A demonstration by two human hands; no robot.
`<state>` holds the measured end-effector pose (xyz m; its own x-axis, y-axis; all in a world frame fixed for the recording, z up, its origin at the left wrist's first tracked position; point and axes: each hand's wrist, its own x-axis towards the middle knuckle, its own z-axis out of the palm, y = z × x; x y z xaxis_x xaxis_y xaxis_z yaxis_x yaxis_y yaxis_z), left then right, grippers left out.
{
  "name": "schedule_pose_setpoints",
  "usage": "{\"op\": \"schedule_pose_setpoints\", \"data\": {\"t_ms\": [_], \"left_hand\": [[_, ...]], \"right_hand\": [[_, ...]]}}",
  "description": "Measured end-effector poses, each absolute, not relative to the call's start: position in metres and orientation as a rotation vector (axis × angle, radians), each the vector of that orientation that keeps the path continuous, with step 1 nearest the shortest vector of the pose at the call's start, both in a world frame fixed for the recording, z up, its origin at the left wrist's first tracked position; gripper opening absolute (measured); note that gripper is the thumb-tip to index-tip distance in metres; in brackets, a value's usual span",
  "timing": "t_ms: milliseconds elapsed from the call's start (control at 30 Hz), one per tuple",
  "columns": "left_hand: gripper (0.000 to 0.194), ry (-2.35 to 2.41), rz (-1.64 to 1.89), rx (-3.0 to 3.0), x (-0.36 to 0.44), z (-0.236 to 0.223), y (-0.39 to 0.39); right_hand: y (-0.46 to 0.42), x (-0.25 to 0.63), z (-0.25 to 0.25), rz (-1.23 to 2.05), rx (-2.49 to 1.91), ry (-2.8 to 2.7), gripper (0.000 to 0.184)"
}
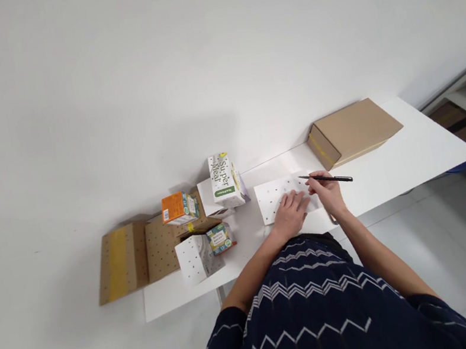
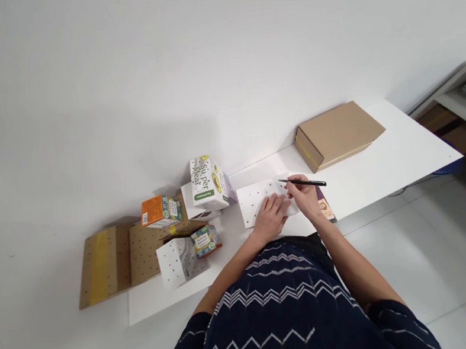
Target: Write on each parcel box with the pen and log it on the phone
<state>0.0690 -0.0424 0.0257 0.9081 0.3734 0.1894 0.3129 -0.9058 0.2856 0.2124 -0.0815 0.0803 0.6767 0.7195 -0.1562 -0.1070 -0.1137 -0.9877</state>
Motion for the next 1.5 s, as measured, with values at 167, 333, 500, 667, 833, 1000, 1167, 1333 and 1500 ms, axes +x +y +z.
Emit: {"op": "schedule_pose_setpoints", "data": {"t_ms": [167, 333, 500, 667, 833, 1000, 1167, 1333, 1500], "left_hand": [[0.048, 0.513, 0.367, 2.831, 0.068, 0.025, -0.043], [0.044, 0.499, 0.369, 2.818, 0.067, 0.025, -0.042], [0.044, 0.493, 0.388, 2.81, 0.067, 0.022, -0.042], [0.044, 0.485, 0.386, 2.817, 0.067, 0.021, -0.042], [0.044, 0.487, 0.394, 2.842, 0.067, 0.022, -0.042], [0.043, 0.485, 0.405, 2.832, 0.067, 0.022, -0.042], [0.043, 0.482, 0.424, 2.861, 0.067, 0.02, -0.042], [0.043, 0.493, 0.446, 2.903, 0.068, 0.021, -0.042], [0.042, 0.487, 0.431, 2.9, 0.068, 0.021, -0.042]], "right_hand": [[-0.066, 0.21, 0.055, 0.649, -1.635, -0.643, 0.017], [-0.059, 0.211, 0.035, 0.491, -1.721, -0.818, 0.017], [-0.06, 0.212, 0.031, 0.391, -1.821, -0.927, 0.02], [-0.06, 0.213, 0.028, 0.388, -1.813, -0.935, 0.023], [-0.06, 0.213, 0.028, 0.427, -1.822, -0.953, 0.025], [-0.059, 0.212, 0.033, 0.412, -1.841, -0.985, 0.024], [-0.058, 0.213, 0.032, 0.407, -1.856, -1.016, 0.026], [-0.058, 0.213, 0.031, 0.39, -1.839, -1.014, 0.025], [-0.058, 0.213, 0.035, 0.414, -1.823, -1.012, 0.024]]}}
